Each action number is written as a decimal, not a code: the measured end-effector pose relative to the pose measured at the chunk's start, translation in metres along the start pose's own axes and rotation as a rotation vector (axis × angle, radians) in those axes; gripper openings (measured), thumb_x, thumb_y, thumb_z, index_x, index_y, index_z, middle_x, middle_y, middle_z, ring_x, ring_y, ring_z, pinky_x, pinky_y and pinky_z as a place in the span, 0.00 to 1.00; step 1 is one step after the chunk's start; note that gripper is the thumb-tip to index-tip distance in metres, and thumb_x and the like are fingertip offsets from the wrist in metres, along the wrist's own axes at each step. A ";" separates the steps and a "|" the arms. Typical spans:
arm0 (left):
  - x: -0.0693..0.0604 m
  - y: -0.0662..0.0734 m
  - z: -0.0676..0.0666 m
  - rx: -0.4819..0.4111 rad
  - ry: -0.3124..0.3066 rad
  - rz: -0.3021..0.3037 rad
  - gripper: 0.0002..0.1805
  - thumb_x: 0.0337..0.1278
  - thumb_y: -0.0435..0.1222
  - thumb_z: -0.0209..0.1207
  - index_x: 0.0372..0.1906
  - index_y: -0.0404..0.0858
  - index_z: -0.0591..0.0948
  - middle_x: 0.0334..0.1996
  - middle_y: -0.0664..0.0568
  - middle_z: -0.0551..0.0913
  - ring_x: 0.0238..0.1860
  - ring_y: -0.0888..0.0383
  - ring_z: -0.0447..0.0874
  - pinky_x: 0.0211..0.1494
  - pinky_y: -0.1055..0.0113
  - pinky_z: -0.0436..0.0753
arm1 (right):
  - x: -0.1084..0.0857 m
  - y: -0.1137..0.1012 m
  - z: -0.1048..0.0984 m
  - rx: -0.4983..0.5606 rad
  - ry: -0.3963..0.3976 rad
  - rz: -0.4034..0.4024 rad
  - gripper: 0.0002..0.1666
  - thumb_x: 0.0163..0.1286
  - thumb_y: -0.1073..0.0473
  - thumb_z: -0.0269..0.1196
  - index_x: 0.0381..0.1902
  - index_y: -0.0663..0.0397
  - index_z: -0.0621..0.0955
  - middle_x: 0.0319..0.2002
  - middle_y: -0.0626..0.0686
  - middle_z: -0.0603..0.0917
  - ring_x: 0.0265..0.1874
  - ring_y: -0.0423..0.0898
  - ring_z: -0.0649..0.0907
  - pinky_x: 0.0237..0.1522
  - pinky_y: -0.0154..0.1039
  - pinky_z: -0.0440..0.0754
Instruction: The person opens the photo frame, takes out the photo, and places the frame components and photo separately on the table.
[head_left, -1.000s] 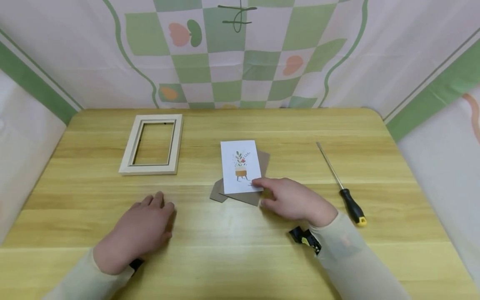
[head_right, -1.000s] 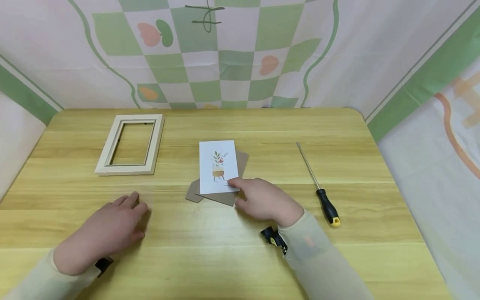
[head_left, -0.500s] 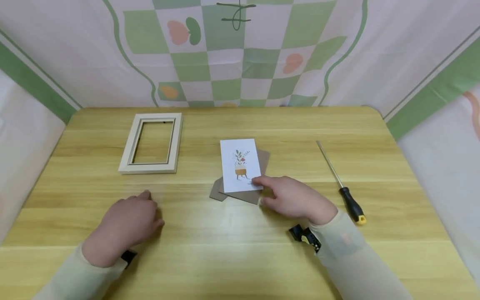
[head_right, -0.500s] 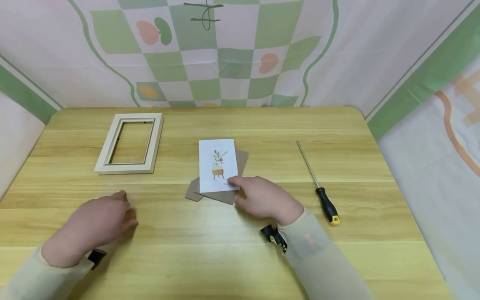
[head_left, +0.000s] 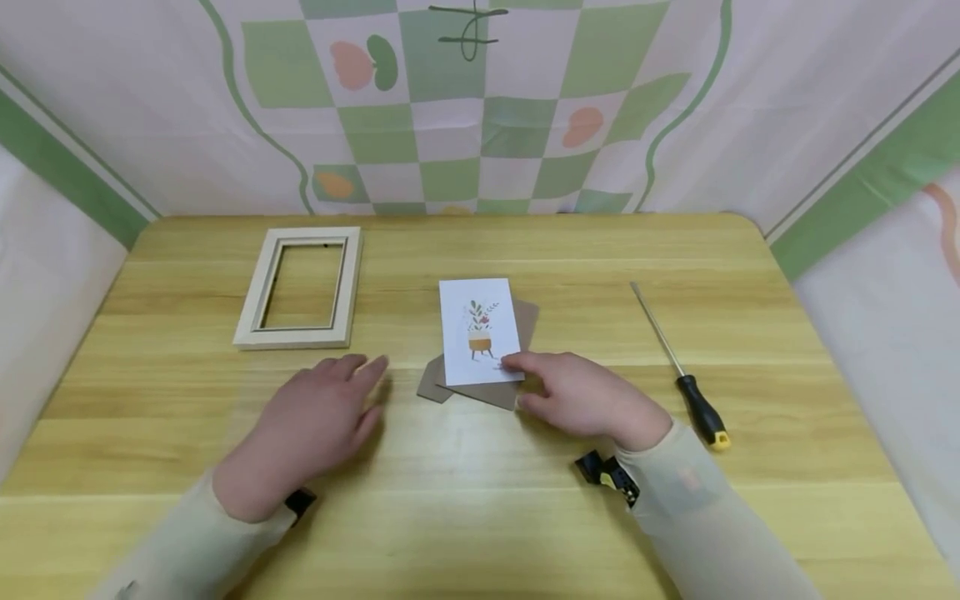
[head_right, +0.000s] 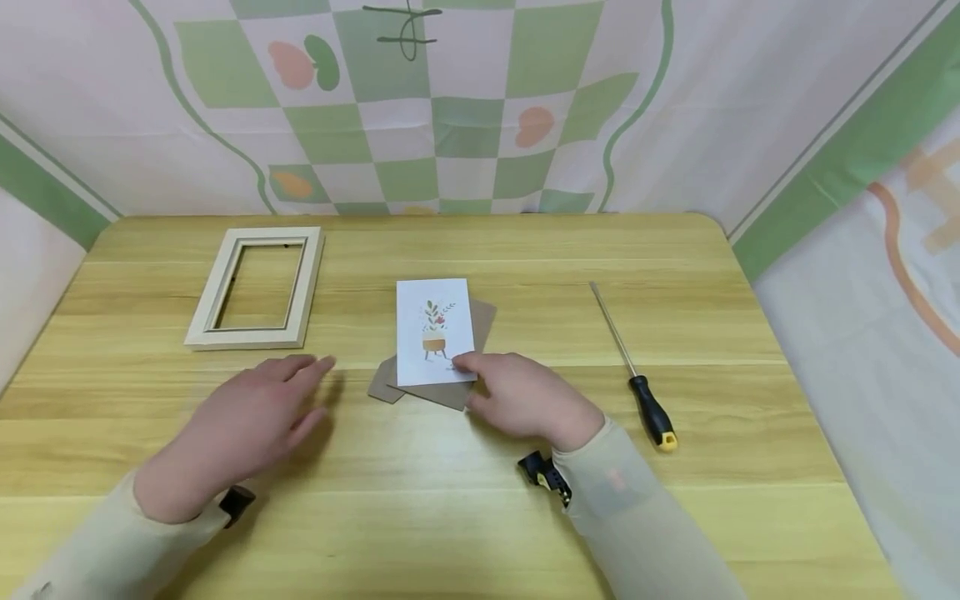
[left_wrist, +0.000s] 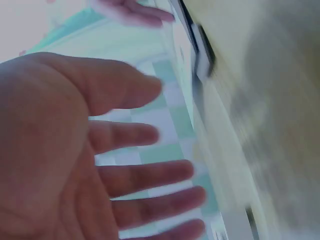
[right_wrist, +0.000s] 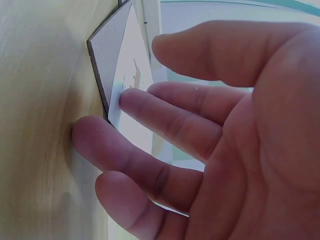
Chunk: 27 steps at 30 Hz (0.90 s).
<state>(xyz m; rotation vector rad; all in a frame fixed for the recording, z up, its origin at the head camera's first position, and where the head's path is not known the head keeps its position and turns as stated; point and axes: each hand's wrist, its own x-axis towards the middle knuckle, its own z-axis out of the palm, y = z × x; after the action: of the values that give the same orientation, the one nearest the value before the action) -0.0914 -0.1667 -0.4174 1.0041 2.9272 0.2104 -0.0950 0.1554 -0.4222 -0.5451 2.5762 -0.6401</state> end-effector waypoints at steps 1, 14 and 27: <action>0.005 0.004 0.001 -0.011 0.024 0.020 0.30 0.61 0.43 0.64 0.65 0.33 0.76 0.53 0.37 0.81 0.51 0.39 0.81 0.47 0.44 0.81 | 0.000 0.000 0.000 0.000 0.001 -0.002 0.32 0.71 0.57 0.62 0.71 0.56 0.71 0.63 0.55 0.78 0.60 0.51 0.76 0.61 0.54 0.72; 0.066 0.031 0.014 -0.281 -0.024 -0.051 0.23 0.68 0.41 0.55 0.62 0.32 0.77 0.45 0.44 0.83 0.41 0.50 0.83 0.47 0.54 0.81 | 0.002 0.000 0.002 -0.004 0.015 -0.022 0.31 0.71 0.57 0.62 0.70 0.56 0.72 0.62 0.55 0.79 0.61 0.53 0.76 0.62 0.54 0.71; 0.073 0.024 0.019 -0.415 -0.141 -0.077 0.24 0.70 0.42 0.54 0.64 0.34 0.76 0.58 0.44 0.80 0.58 0.49 0.78 0.62 0.54 0.74 | 0.006 0.000 0.000 0.070 0.181 -0.016 0.26 0.70 0.61 0.61 0.64 0.60 0.75 0.46 0.54 0.83 0.28 0.42 0.78 0.31 0.41 0.78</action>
<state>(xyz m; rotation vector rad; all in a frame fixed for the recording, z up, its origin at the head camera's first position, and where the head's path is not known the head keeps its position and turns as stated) -0.1325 -0.1008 -0.4321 0.8035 2.6286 0.6789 -0.1002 0.1527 -0.4243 -0.5064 2.7072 -0.8161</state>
